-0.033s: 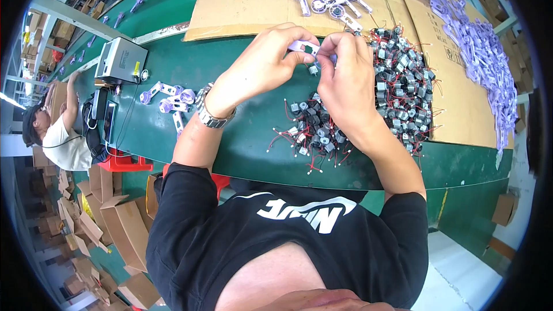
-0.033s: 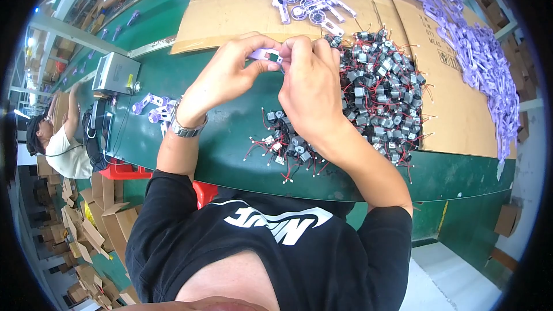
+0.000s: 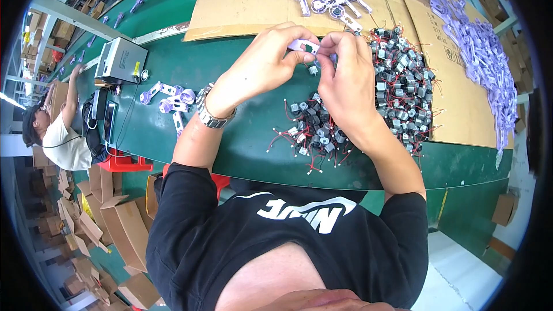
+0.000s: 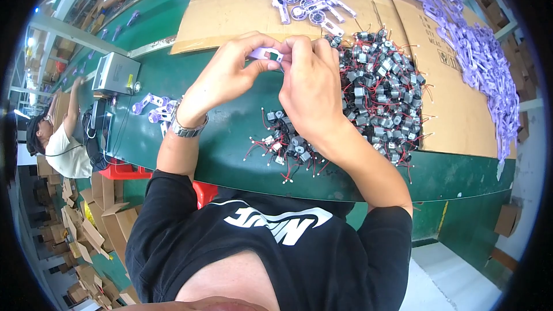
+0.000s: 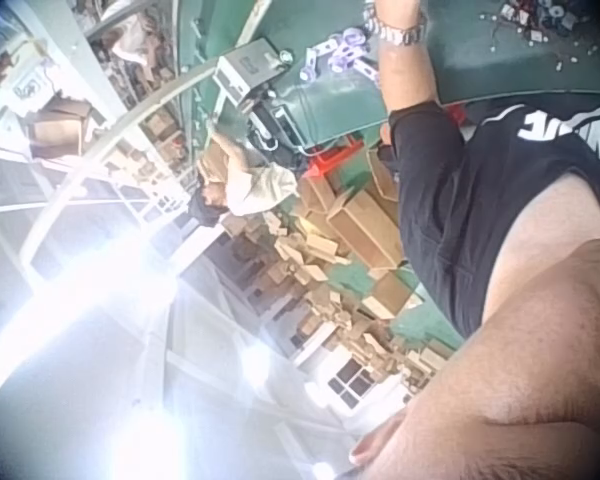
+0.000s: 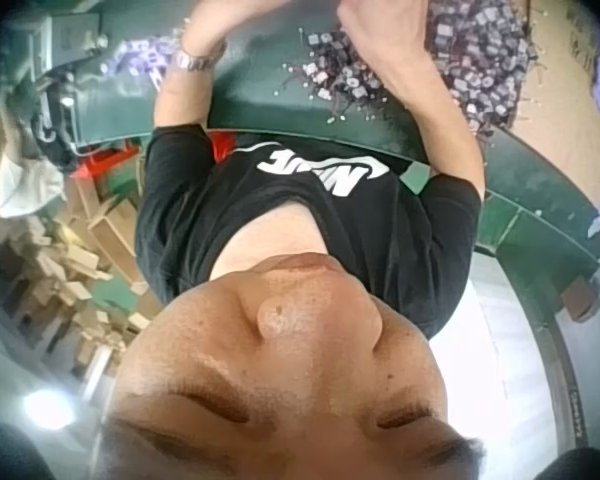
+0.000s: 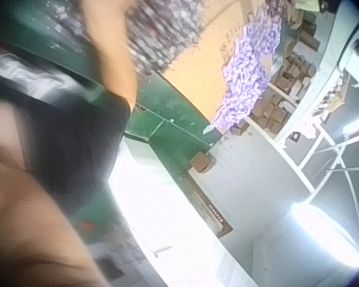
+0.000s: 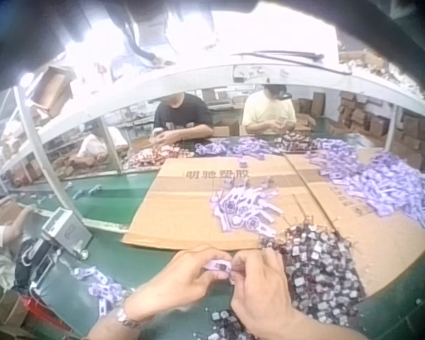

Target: The person assembles small electronic components by hand, inserting vibrating motors into plastic housings.

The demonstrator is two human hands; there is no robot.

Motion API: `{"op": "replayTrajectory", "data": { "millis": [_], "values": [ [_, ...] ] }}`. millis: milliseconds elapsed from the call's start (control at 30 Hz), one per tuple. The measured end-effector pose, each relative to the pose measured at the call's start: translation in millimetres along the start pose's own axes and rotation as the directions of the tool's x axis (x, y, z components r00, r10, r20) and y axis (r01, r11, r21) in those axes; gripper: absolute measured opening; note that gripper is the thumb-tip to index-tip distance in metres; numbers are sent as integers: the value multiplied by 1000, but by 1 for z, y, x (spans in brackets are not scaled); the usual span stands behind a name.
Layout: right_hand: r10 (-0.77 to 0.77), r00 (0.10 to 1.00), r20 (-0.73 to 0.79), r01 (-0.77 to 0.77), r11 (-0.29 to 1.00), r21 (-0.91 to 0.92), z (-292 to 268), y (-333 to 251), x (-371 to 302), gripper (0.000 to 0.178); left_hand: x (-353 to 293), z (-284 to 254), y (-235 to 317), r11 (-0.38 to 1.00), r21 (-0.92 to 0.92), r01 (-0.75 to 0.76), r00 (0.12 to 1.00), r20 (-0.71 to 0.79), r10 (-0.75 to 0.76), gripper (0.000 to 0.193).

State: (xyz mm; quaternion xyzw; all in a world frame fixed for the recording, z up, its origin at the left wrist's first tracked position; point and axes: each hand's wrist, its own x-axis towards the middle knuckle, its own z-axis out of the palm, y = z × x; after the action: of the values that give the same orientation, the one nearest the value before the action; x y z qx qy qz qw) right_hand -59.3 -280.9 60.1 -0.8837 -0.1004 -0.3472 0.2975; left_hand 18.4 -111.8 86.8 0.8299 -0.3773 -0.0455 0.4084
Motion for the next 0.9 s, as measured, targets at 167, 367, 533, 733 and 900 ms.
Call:
{"op": "replayTrajectory", "data": {
  "millis": [167,367,533,733,900],
  "values": [
    [-55,998,41,49,990,134,-5,5,5,41,2,3,-12,940,-272,204,978,23,-205,26],
    [26,994,-108,-11,991,130,-19,4,17,43,4,-4,-16,745,-665,38,978,-127,-163,24],
    [162,969,184,-204,950,235,-32,12,19,48,1,-18,-14,789,-606,103,965,-131,-226,30],
    [81,964,254,-136,969,208,6,2,2,66,2,-13,-13,766,-641,43,958,-190,-213,25],
    [25,994,107,-42,985,168,20,3,-7,57,2,-8,-8,700,-714,2,952,-213,-220,26]
  ]
}}
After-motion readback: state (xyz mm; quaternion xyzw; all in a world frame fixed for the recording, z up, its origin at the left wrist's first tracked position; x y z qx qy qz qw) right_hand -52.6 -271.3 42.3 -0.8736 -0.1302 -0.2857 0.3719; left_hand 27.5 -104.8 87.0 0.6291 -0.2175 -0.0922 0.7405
